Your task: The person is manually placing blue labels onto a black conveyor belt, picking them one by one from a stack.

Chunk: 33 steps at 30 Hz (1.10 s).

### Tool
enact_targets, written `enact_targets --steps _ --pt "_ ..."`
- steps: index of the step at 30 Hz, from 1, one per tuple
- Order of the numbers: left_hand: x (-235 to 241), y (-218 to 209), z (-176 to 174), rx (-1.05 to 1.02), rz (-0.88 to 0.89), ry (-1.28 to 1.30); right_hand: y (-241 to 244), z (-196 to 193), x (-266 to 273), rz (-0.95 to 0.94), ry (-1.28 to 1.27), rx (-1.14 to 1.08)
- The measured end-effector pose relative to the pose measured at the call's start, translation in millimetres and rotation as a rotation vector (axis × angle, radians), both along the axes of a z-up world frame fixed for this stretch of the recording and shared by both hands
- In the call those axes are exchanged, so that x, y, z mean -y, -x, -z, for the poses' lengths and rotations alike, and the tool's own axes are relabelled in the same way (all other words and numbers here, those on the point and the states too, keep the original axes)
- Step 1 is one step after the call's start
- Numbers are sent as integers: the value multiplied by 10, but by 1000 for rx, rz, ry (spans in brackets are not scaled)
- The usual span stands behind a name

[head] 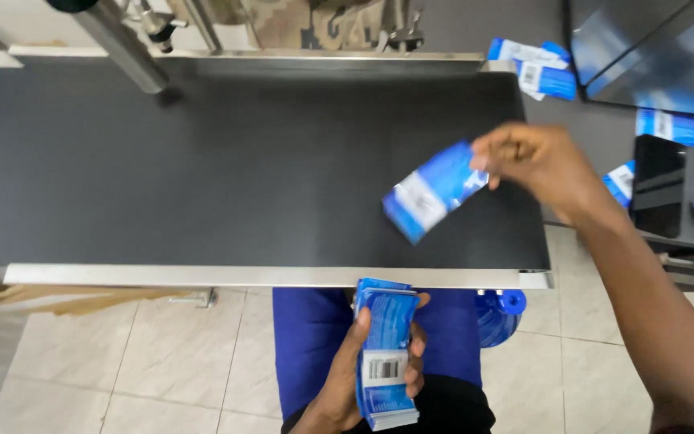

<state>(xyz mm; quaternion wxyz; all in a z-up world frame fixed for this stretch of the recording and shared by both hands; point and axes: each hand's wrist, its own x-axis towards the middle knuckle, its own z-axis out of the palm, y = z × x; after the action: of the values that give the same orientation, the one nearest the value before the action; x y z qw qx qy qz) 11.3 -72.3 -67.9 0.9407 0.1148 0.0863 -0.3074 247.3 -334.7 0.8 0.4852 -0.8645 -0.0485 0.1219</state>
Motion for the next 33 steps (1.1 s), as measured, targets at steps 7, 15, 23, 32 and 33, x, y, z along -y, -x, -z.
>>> enact_targets --steps 7,15,23,32,33 --pt "19 28 37 -21 -15 100 -964 416 462 256 -234 148" --pt "36 2 76 -9 -65 53 -1913 1420 1030 186 192 605" --pt "-9 -179 18 129 -216 -84 387 -91 -252 -316 207 565" --pt "72 -210 -134 60 -299 -78 1879 -9 -662 -919 194 790" --pt "71 -200 -153 27 -317 -48 1950 39 -701 -896 291 918"
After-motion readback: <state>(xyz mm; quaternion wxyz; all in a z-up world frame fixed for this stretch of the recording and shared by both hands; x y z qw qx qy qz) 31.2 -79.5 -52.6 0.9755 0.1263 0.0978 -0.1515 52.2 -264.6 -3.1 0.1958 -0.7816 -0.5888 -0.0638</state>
